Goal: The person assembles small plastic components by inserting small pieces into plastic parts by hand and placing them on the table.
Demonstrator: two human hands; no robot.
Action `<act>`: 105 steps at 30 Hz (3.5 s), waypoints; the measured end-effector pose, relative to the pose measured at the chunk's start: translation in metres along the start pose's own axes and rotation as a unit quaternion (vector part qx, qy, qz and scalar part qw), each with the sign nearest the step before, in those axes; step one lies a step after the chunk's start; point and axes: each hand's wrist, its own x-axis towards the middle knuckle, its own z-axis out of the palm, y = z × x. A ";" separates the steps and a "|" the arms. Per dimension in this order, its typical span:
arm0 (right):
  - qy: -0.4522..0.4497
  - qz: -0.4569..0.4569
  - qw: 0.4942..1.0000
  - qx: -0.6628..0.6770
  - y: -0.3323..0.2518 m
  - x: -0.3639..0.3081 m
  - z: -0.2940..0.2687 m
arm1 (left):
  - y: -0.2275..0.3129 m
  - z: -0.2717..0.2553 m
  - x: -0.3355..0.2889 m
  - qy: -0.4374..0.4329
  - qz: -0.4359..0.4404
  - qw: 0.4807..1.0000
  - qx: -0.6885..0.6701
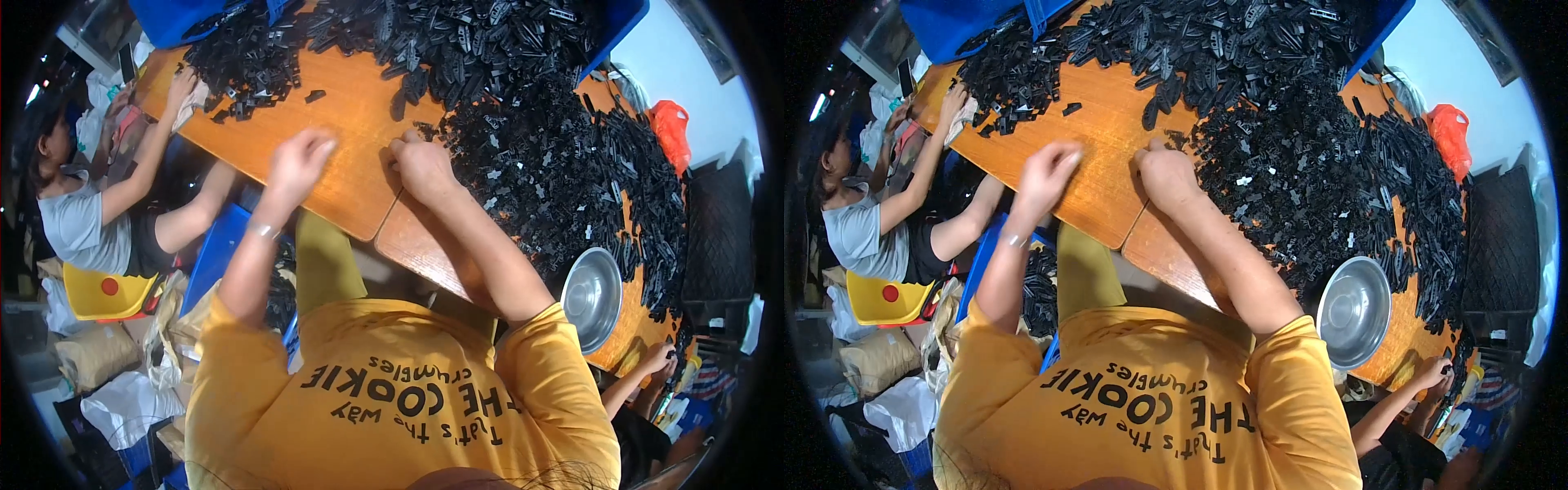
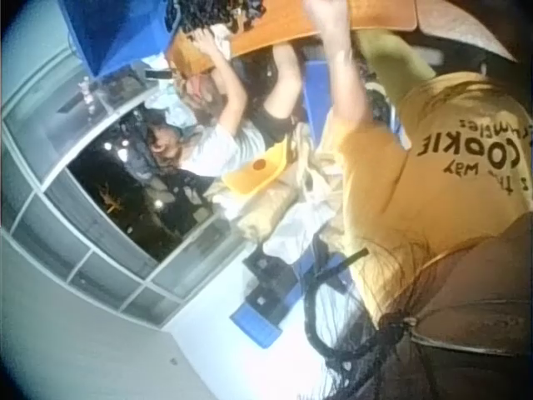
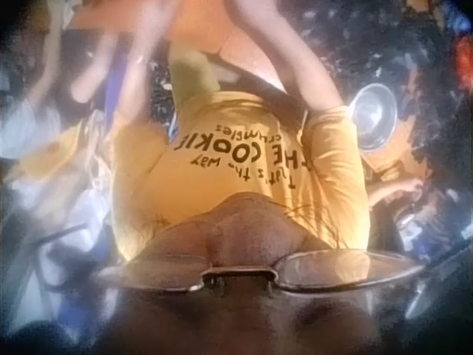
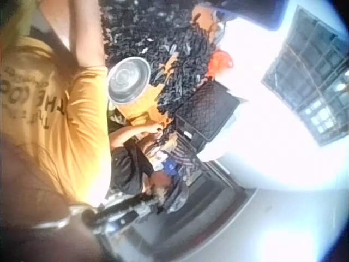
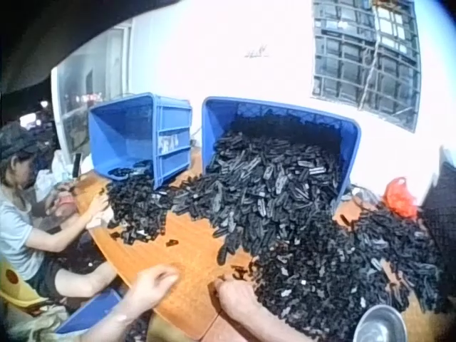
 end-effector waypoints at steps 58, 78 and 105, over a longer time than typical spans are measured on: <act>0.323 0.003 0.898 0.299 -0.020 -0.023 -0.044 | 0.038 0.067 0.007 -0.189 -0.163 0.710 -0.659; 0.278 0.062 0.891 0.354 -0.029 -0.021 -0.031 | 0.032 0.078 -0.002 -0.118 -0.146 0.723 -0.664; -0.047 0.069 0.931 0.356 -0.095 -0.045 0.003 | -0.029 -0.037 -0.117 -0.037 -0.215 0.917 -0.334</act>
